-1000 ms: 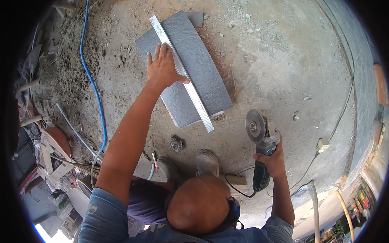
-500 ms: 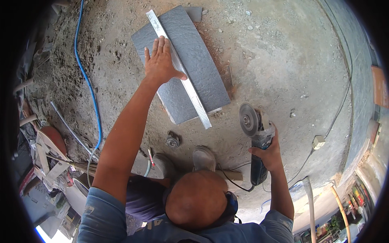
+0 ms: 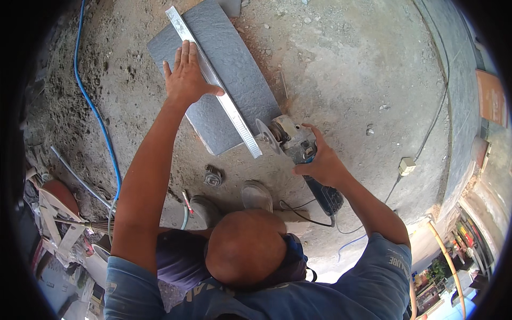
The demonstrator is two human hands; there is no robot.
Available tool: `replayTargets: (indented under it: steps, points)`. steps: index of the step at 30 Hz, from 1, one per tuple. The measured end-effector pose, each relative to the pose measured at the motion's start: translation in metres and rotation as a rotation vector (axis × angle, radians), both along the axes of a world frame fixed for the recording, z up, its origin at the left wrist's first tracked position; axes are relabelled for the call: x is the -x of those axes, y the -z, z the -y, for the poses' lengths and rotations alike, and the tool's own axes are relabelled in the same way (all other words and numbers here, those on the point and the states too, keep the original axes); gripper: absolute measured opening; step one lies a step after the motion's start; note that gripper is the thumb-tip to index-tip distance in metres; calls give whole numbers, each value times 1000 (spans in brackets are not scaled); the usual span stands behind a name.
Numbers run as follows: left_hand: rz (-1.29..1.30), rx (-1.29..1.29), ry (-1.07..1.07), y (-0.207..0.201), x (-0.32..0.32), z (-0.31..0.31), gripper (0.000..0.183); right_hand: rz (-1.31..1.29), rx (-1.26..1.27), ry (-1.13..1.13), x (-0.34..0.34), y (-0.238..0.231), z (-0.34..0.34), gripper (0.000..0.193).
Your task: The person measures a dark gray tile with a metal ruler and marks a cutting line. They then use an angle grinder to cut the tile along the marked line, creating two separate pieces.
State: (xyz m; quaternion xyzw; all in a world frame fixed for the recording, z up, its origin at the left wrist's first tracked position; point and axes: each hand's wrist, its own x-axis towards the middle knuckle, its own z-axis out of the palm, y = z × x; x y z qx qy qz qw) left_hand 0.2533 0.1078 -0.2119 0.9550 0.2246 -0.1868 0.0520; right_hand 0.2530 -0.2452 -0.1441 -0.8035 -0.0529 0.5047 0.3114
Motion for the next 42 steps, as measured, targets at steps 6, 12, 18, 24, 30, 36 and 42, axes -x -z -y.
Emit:
replayTargets:
  steps: [6,12,18,24,30,36,42]
  points:
    - [-38,1,-11,-4,-1,1,150,-121,46,-15,-4,-2,-16,114]
    - [-19,9,-9,-3,0,0,150,-56,66,-61,2,8,-13,112]
    - [-30,6,-13,-5,-2,2,150,-62,82,-66,6,10,-13,113]
    - [-45,-4,-17,-6,-3,2,150,-68,99,-76,10,7,-16,113]
    - [-56,-2,-19,-7,-4,4,149,-80,119,-70,14,12,-12,113]
    - [-57,3,-16,-8,-3,2,148,-62,120,-73,17,11,-13,112]
    - [-69,4,-15,-10,-4,3,148,-60,124,-79,19,13,-12,112]
